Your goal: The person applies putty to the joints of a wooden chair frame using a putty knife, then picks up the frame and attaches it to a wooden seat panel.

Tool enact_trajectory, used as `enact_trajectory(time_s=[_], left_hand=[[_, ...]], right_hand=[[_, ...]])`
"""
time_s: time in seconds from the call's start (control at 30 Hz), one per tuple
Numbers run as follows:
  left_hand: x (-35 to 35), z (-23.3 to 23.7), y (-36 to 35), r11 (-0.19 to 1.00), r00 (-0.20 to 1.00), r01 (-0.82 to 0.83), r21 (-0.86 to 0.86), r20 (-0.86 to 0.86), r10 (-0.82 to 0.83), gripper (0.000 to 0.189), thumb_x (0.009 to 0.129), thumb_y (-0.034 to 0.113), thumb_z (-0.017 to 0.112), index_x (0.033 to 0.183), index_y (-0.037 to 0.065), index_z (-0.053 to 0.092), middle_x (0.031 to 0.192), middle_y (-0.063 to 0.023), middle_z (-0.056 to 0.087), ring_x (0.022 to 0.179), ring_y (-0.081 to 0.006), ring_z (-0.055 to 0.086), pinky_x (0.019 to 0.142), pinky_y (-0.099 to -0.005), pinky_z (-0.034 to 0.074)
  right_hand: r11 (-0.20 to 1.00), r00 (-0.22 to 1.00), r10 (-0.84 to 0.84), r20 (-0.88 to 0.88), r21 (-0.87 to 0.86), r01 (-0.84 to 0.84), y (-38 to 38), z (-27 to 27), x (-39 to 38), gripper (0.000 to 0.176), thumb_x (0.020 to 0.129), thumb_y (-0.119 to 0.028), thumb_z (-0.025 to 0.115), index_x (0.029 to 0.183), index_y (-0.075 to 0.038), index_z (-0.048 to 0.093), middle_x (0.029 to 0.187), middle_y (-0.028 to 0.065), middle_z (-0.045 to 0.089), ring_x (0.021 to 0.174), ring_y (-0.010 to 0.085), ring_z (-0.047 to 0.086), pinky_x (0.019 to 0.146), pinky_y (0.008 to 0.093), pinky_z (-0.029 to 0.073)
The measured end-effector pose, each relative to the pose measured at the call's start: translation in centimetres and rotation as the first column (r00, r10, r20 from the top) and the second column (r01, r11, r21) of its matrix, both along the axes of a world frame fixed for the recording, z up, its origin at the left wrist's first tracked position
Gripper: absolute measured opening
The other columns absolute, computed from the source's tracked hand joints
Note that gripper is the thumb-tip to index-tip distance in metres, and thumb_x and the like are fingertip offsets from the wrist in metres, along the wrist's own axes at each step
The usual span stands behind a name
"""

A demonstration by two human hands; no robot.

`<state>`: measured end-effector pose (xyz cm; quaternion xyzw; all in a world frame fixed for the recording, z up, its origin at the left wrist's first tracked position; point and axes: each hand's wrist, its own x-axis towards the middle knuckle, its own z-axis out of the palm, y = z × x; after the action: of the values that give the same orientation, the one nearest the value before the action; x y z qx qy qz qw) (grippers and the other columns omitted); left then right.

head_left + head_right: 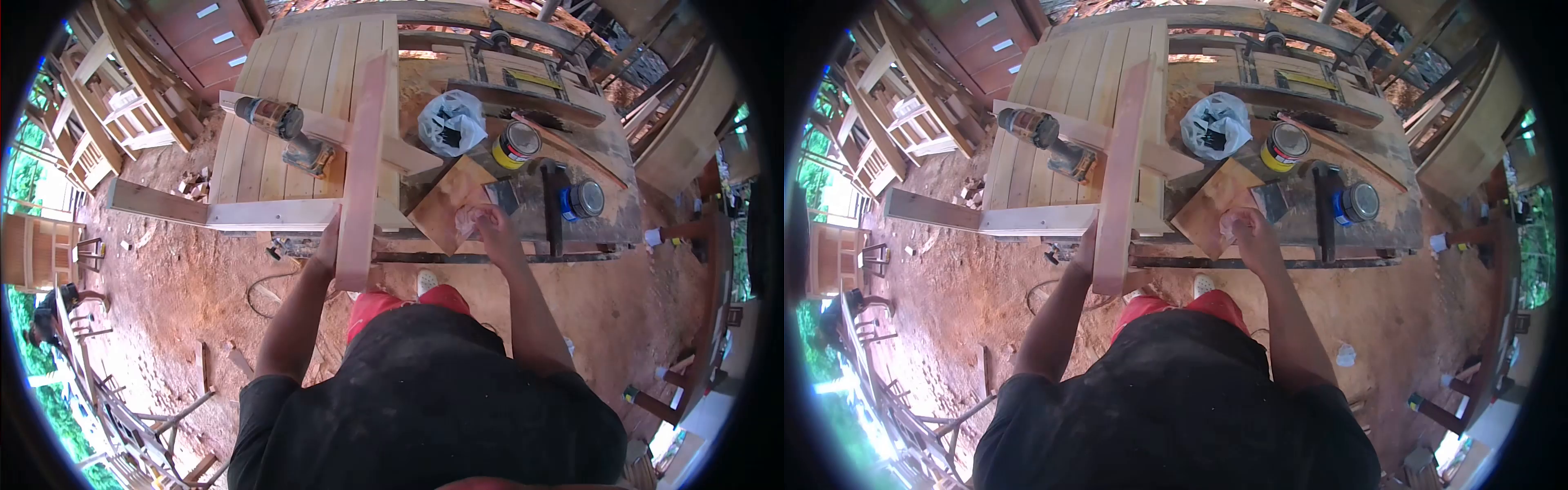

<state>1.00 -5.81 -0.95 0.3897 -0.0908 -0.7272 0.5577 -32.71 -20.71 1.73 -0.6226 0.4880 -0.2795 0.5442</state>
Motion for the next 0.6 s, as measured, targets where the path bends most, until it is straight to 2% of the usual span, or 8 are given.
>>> enact_trajectory(time_s=[0.07, 0.17, 0.27, 0.33, 0.4, 0.47, 0.6], left_hand=[[-0.7, 0.4, -0.1, 0.999, 0.999, -0.045, -0.015, 0.011, 0.045, 0.072, 0.107, 0.066, 0.027, 0.125, 0.006, 0.062, 0.101, -0.0164, 0.070, 0.075, -0.0286, 0.070, 0.069, -0.0433, 0.061], [-1.7, 2.0, -0.1, 0.997, 0.996, -0.067, 0.029, 0.065, 0.065, 0.068, 0.108, 0.063, 0.027, 0.120, 0.006, 0.063, 0.094, -0.0162, 0.069, 0.072, -0.0292, 0.069, 0.066, -0.0431, 0.060], [-1.9, 1.3, 0.4, 0.979, 0.995, 0.046, -0.198, 0.101, -0.026, 0.067, 0.107, 0.064, 0.030, 0.117, 0.006, 0.063, 0.089, -0.0156, 0.067, 0.070, -0.0287, 0.068, 0.062, -0.0420, 0.057], [-2.0, 2.0, 1.4, 0.995, 0.989, 0.000, -0.100, 0.148, 0.015, 0.069, 0.106, 0.066, 0.031, 0.115, 0.005, 0.063, 0.085, -0.0157, 0.066, 0.069, -0.0291, 0.067, 0.061, -0.0418, 0.056], [-2.3, 2.9, 2.8, 1.000, 0.994, -0.028, 0.013, 0.106, 0.026, 0.071, 0.105, 0.067, 0.032, 0.115, 0.004, 0.063, 0.082, -0.0160, 0.066, 0.068, -0.0295, 0.067, 0.060, -0.0415, 0.055], [-2.3, 4.8, 4.2, 0.990, 1.000, -0.019, 0.142, -0.019, 0.022, 0.075, 0.104, 0.069, 0.031, 0.115, 0.002, 0.063, 0.080, -0.0165, 0.065, 0.067, -0.0297, 0.066, 0.060, -0.0412, 0.055], [-2.2, 8.6, 7.1, 0.996, 0.994, 0.057, 0.072, 0.089, -0.063, 0.080, 0.103, 0.072, 0.030, 0.121, 0.001, 0.063, 0.086, -0.0174, 0.068, 0.068, -0.0295, 0.068, 0.061, -0.0414, 0.056]], right_hand=[[0.999, 1.000, -0.008, 0.016, 0.052, 0.007, -0.9, 0.1, -1.3, 0.028, 0.103, -0.023, 0.061, 0.116, 0.002, 0.065, 0.106, 0.0107, 0.072, 0.097, 0.0171, 0.068, 0.086, 0.0342, 0.053], [0.999, 0.999, 0.000, -0.053, 0.035, 0.001, -2.5, -1.1, -3.2, 0.025, 0.103, -0.021, 0.060, 0.115, 0.000, 0.065, 0.103, 0.0080, 0.070, 0.095, 0.0144, 0.065, 0.085, 0.0322, 0.052], [0.997, 0.997, -0.032, 0.070, 0.076, 0.026, -3.1, -1.0, -3.8, 0.027, 0.104, -0.023, 0.060, 0.116, 0.001, 0.065, 0.097, 0.0068, 0.068, 0.091, 0.0124, 0.064, 0.083, 0.0309, 0.051], [0.998, 0.998, -0.018, 0.068, 0.061, 0.014, -3.3, 0.4, -3.6, 0.027, 0.104, -0.023, 0.060, 0.115, 0.001, 0.065, 0.093, 0.0066, 0.067, 0.089, 0.0117, 0.063, 0.083, 0.0304, 0.051], [0.999, 0.999, -0.003, 0.052, 0.033, 0.001, -3.4, 0.8, -3.5, 0.028, 0.103, -0.024, 0.060, 0.115, 0.002, 0.065, 0.092, 0.0072, 0.067, 0.088, 0.0117, 0.063, 0.083, 0.0304, 0.051], [1.000, 0.999, 0.013, 0.030, -0.009, -0.013, -3.7, 0.6, -3.2, 0.030, 0.103, -0.024, 0.061, 0.116, 0.002, 0.065, 0.094, 0.0085, 0.068, 0.089, 0.0125, 0.065, 0.083, 0.0309, 0.052], [0.996, 0.994, -0.082, 0.069, -0.022, 0.084, -2.9, 0.5, -0.9, 0.030, 0.101, -0.024, 0.061, 0.115, 0.002, 0.066, 0.098, 0.0116, 0.072, 0.092, 0.0160, 0.069, 0.083, 0.0323, 0.053]])
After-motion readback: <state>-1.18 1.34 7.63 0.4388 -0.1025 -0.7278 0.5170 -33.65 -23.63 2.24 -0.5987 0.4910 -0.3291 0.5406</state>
